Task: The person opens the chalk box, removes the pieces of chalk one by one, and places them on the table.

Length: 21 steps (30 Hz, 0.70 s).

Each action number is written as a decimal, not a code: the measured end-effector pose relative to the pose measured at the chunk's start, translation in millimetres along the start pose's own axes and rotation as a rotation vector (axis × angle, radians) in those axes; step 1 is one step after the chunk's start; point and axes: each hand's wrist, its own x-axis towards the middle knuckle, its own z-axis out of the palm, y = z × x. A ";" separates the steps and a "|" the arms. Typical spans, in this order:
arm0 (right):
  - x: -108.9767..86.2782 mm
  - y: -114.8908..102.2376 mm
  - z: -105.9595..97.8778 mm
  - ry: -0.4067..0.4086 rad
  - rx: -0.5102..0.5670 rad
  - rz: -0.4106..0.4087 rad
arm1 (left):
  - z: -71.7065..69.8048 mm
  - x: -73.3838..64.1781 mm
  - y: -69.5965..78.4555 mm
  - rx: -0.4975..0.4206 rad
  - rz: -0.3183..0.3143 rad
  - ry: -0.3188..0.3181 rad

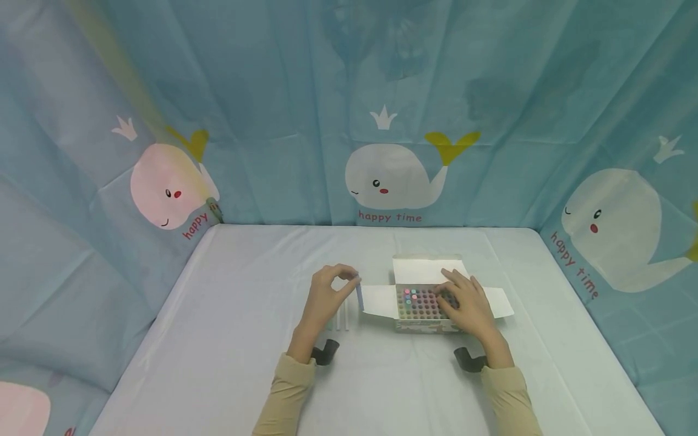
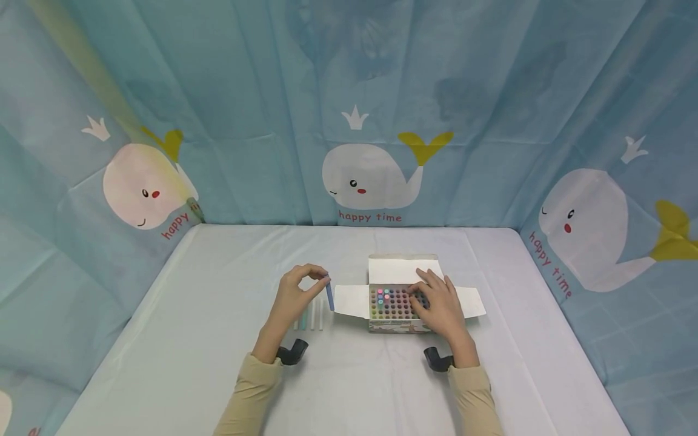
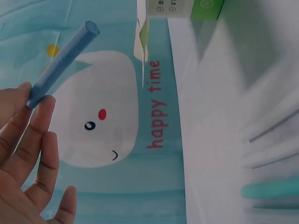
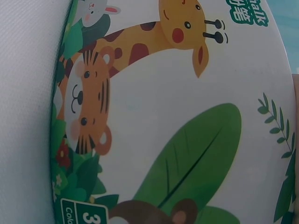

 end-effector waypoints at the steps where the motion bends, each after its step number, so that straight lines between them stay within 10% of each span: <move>1: -0.1 0.1 0.3 0.000 0.000 0.000 | -1.4 -0.2 -1.3 -0.001 -0.004 -0.003; 21: -0.2 -0.2 0.7 0.002 -0.008 0.001 | -33.9 -4.3 -39.8 0.097 -0.246 -0.054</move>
